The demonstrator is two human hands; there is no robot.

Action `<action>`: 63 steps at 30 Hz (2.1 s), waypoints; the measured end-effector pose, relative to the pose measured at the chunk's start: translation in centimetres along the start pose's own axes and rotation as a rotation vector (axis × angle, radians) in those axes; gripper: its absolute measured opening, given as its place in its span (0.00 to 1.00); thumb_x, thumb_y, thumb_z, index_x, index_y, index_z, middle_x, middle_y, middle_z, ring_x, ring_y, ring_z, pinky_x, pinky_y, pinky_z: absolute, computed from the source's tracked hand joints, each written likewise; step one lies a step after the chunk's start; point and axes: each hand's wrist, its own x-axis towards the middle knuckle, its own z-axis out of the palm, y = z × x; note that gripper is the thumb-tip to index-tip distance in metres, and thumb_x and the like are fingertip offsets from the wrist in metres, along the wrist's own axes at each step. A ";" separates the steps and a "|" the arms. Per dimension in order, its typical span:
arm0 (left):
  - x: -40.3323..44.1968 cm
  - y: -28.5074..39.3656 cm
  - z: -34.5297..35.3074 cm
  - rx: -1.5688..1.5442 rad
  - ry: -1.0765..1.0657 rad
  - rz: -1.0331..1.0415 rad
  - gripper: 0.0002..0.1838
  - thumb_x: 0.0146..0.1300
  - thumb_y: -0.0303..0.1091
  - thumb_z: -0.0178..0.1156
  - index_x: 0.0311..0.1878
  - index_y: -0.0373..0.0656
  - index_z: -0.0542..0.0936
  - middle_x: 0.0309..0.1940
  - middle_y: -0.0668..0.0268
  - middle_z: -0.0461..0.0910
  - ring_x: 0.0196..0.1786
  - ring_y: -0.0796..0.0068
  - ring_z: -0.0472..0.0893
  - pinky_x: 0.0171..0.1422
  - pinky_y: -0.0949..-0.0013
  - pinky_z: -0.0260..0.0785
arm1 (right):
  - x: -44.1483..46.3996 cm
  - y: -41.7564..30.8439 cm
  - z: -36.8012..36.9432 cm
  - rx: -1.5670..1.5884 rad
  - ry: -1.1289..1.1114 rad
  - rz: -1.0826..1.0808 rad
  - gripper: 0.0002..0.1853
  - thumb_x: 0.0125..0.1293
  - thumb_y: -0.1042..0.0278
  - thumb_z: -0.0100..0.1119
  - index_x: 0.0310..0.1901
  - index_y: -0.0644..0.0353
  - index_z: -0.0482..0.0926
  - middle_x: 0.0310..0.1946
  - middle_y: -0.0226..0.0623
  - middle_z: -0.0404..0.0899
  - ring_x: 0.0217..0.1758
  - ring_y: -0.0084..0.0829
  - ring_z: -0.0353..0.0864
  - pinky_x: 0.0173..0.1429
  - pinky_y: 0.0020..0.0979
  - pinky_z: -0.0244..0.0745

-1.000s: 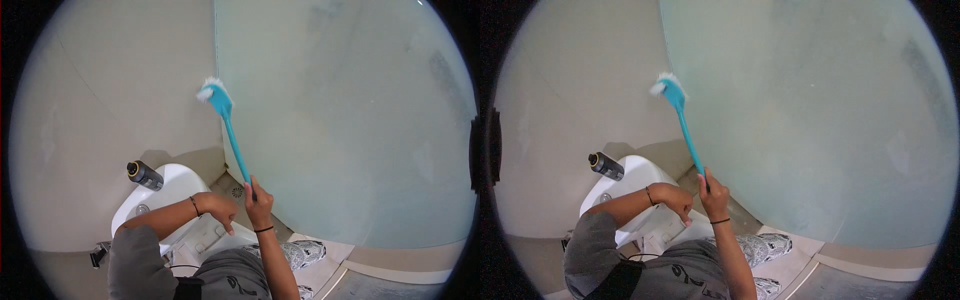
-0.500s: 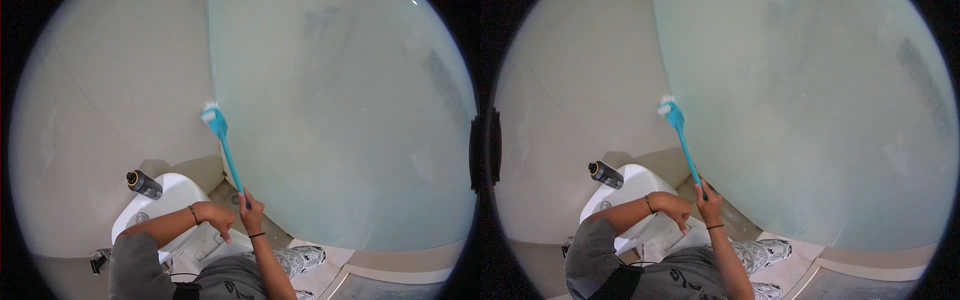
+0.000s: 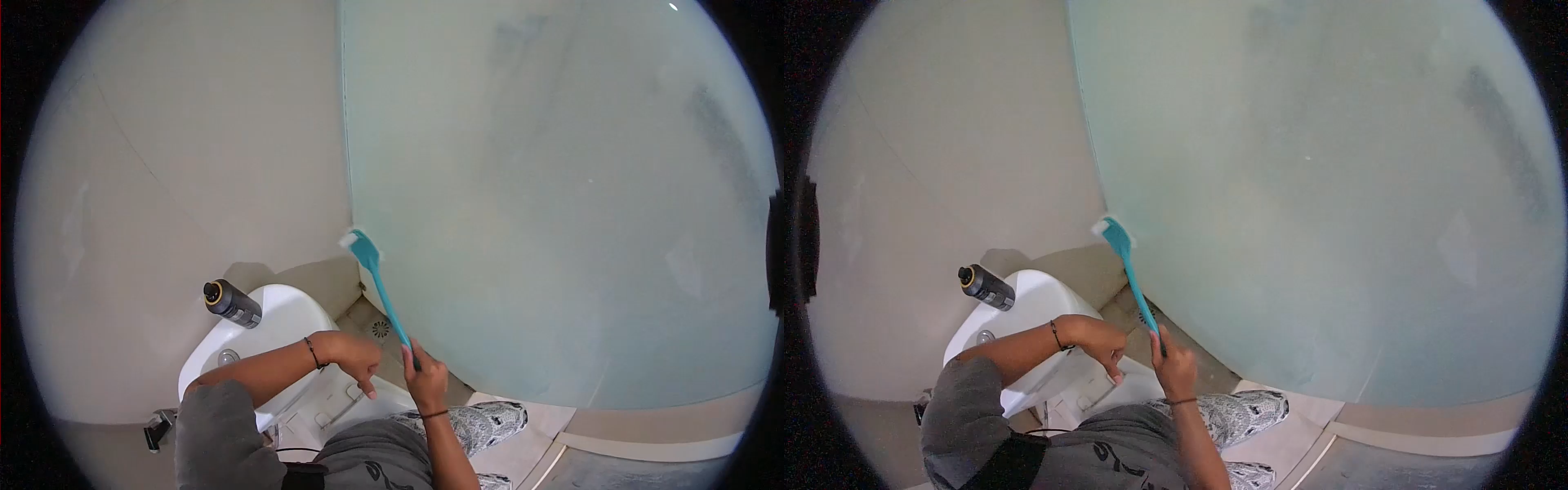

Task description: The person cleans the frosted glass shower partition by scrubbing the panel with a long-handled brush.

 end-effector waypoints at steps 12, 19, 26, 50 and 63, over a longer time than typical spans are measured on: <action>0.0 0.6 -0.8 0.096 -0.099 -0.111 0.34 0.53 0.67 0.65 0.33 0.37 0.86 0.26 0.56 0.84 0.31 0.60 0.82 0.37 0.58 0.72 | -4.7 -0.7 -9.7 -0.451 0.013 -0.112 0.15 0.60 0.67 0.70 0.50 0.51 0.85 0.19 0.36 0.79 0.14 0.33 0.74 0.20 0.32 0.67; 0.0 0.5 -0.8 0.105 -0.088 -0.138 0.35 0.53 0.67 0.65 0.35 0.37 0.86 0.28 0.55 0.84 0.32 0.59 0.83 0.38 0.58 0.72 | -3.9 -2.9 -12.0 -0.050 0.269 -0.060 0.13 0.62 0.72 0.67 0.48 0.64 0.83 0.21 0.41 0.79 0.16 0.31 0.74 0.22 0.30 0.65; 0.1 0.6 -0.9 0.104 -0.082 -0.083 0.32 0.54 0.65 0.65 0.36 0.37 0.86 0.29 0.54 0.85 0.32 0.59 0.83 0.39 0.58 0.73 | -5.1 -3.2 -12.2 -0.122 0.292 -0.051 0.12 0.62 0.69 0.66 0.46 0.64 0.85 0.20 0.42 0.79 0.17 0.34 0.76 0.24 0.31 0.67; 0.1 0.1 -0.6 0.071 -0.052 -0.108 0.31 0.54 0.63 0.65 0.36 0.38 0.87 0.29 0.54 0.85 0.34 0.56 0.84 0.39 0.58 0.74 | -7.0 -1.8 -13.3 -0.107 0.523 -0.041 0.11 0.65 0.70 0.62 0.45 0.68 0.83 0.18 0.40 0.76 0.16 0.35 0.72 0.24 0.32 0.65; -0.1 0.3 -0.8 0.055 -0.038 -0.162 0.33 0.53 0.65 0.66 0.37 0.38 0.87 0.30 0.54 0.85 0.35 0.58 0.84 0.41 0.59 0.74 | -3.9 -1.8 -12.0 -0.043 0.413 -0.046 0.11 0.62 0.73 0.63 0.45 0.67 0.83 0.16 0.40 0.73 0.14 0.33 0.69 0.21 0.33 0.59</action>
